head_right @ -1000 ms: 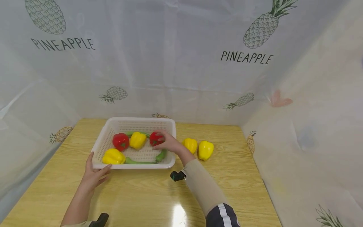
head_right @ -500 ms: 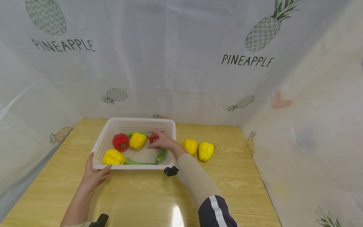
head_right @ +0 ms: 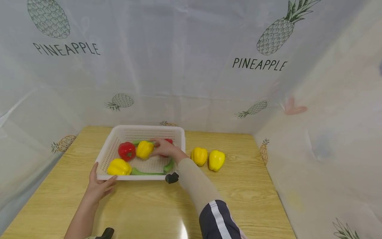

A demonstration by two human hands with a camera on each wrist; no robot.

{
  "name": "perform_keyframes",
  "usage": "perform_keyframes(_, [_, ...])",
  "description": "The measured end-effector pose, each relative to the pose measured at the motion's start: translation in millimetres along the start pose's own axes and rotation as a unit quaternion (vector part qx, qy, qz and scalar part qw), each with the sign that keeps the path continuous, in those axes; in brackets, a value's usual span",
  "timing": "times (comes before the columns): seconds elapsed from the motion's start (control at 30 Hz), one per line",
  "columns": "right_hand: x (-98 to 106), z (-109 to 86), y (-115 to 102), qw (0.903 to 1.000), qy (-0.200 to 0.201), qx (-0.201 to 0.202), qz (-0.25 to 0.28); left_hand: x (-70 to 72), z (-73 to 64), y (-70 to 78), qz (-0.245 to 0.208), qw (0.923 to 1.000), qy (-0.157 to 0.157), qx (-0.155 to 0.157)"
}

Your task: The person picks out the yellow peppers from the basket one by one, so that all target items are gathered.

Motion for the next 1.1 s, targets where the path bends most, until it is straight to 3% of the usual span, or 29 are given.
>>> perform_keyframes(0.3, [-7.0, 12.3, -5.9, 0.9992, -0.007, -0.024, -0.032, 0.0, -0.9, -0.3, -0.006, 1.0, 0.0, 0.001])
perform_keyframes(0.8, [-16.3, 26.2, 1.3, 0.9977, -0.025, -0.019, -0.06, -0.2, -0.1, 0.4, -0.02, 0.9998, -0.001, 0.001])
perform_keyframes(1.1, [-21.9, 31.6, 2.9, 0.9953, -0.066, -0.037, -0.061, 0.9, -1.1, 2.9, -0.021, 0.9998, 0.0, 0.006])
Point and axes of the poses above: each hand's wrist, its own z-axis towards the middle knuckle, its own x-axis out of the back of the hand, y = z × x, the point moved 5 cm from there along z, towards the middle knuckle, and after that the axes turned 14 degrees about x, right-handed, at the moved point
